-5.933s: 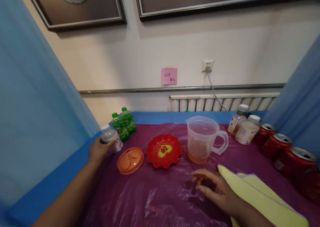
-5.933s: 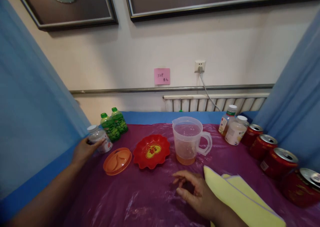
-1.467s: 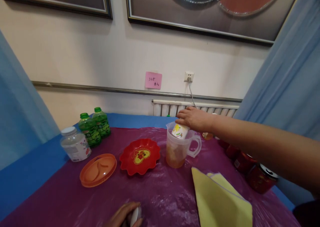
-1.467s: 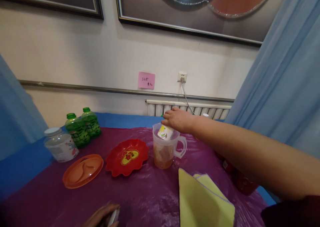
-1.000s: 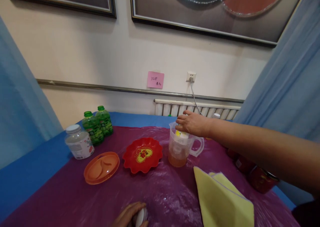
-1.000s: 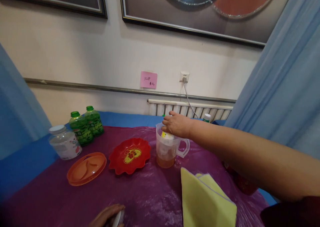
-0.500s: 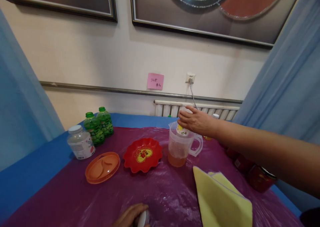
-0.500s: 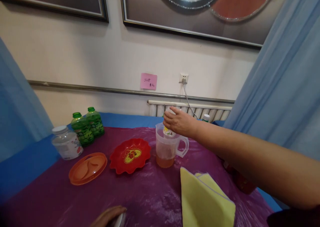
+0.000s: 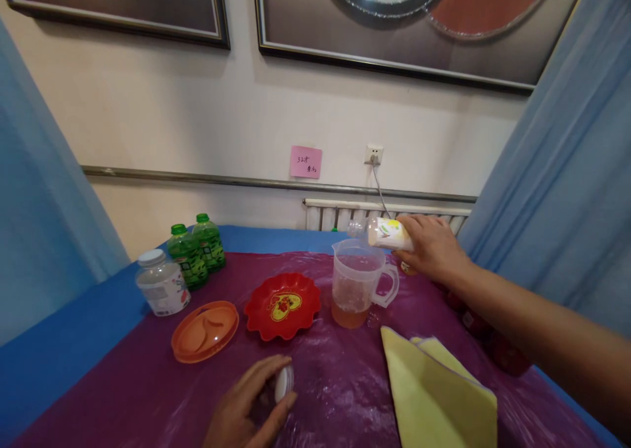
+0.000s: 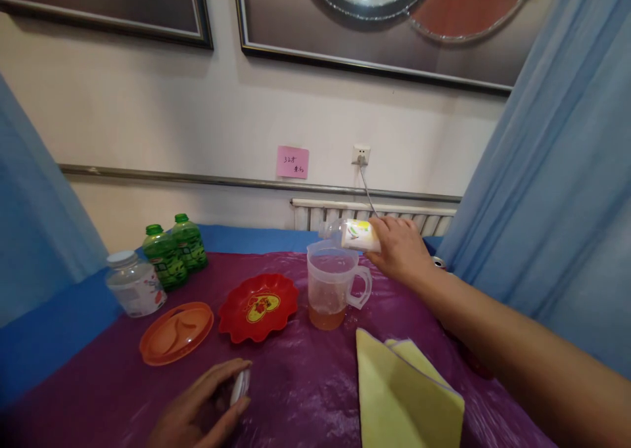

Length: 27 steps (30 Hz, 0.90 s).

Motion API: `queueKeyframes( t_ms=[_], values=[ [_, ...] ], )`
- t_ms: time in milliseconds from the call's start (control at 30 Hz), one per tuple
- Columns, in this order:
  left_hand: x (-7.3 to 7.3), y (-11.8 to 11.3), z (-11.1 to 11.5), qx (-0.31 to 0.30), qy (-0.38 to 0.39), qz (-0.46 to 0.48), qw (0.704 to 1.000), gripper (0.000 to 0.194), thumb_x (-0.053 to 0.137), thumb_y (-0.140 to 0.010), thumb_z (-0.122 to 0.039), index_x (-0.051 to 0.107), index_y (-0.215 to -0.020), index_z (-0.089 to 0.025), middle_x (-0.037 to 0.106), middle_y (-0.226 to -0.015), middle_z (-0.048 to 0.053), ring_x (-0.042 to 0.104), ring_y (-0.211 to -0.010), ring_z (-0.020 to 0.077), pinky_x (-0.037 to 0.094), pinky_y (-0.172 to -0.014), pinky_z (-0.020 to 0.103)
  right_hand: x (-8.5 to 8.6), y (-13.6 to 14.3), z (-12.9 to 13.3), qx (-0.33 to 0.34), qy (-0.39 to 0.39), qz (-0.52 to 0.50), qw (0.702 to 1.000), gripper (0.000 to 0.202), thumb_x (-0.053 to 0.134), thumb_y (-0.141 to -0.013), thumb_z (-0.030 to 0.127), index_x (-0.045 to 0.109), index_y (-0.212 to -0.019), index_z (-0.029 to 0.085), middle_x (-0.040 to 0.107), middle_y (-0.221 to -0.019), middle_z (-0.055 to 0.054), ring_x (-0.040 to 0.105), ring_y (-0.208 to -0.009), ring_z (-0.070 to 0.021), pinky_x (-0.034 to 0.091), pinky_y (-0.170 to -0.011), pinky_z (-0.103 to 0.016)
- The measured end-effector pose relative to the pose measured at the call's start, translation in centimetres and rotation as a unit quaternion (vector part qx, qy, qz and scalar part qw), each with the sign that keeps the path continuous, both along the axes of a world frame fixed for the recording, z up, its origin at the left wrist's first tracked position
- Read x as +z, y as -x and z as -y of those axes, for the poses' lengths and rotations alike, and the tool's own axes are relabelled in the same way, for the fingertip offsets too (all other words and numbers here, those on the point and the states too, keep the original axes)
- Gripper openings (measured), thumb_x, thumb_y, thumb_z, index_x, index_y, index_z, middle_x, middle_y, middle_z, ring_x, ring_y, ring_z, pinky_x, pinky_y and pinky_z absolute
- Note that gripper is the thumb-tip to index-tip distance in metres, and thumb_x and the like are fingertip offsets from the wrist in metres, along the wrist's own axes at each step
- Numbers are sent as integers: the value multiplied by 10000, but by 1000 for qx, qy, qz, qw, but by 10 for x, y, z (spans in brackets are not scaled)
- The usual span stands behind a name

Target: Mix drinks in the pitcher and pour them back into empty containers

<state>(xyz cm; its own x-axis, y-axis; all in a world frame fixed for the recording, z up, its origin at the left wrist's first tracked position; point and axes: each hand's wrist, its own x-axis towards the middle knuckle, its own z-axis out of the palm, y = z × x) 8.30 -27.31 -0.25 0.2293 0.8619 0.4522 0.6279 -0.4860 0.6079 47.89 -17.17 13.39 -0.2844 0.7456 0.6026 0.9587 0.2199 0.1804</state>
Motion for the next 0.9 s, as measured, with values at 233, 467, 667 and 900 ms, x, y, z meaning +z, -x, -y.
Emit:
queueKeyframes(
  t_ms=[233, 467, 667, 900],
  values=[
    [59, -16, -30, 25, -20, 78, 996, 397, 713, -815, -510, 731, -1141, -286, 777, -960, 21, 721, -746, 178, 610, -703, 264, -63, 62, 62, 104, 32, -427, 898, 600, 762, -781, 453, 526, -1281, 221, 704, -1139, -91, 679, -971, -272, 546, -808, -378],
    [111, -41, -30, -40, -75, 126, 988, 342, 722, -862, -377, 687, -1188, -283, 747, -1104, 33, 716, -926, 189, 587, -833, 302, -126, 140, 78, 225, 162, -504, 818, 634, 793, -726, 281, 513, -1294, 260, 681, -1211, -53, 663, -1060, -247, 547, -904, -390],
    [103, -46, -37, -84, -132, 2, 988, 327, 739, -851, -266, 677, -1172, -281, 743, -1078, 23, 704, -952, 183, 579, -865, 316, -160, 141, 61, 236, 95, -442, 860, 643, 761, -745, 240, 479, -1323, 257, 650, -1254, -80, 631, -1131, -266, 522, -970, -438],
    [100, -52, -40, -87, -132, -41, 987, 292, 739, -855, -263, 666, -1137, -270, 745, -1060, 16, 706, -955, 181, 581, -838, 304, -178, 133, 55, 218, 24, -382, 898, 701, 738, -713, 208, 461, -1357, 230, 640, -1286, -117, 617, -1182, -299, 508, -1010, -485]
  ],
)
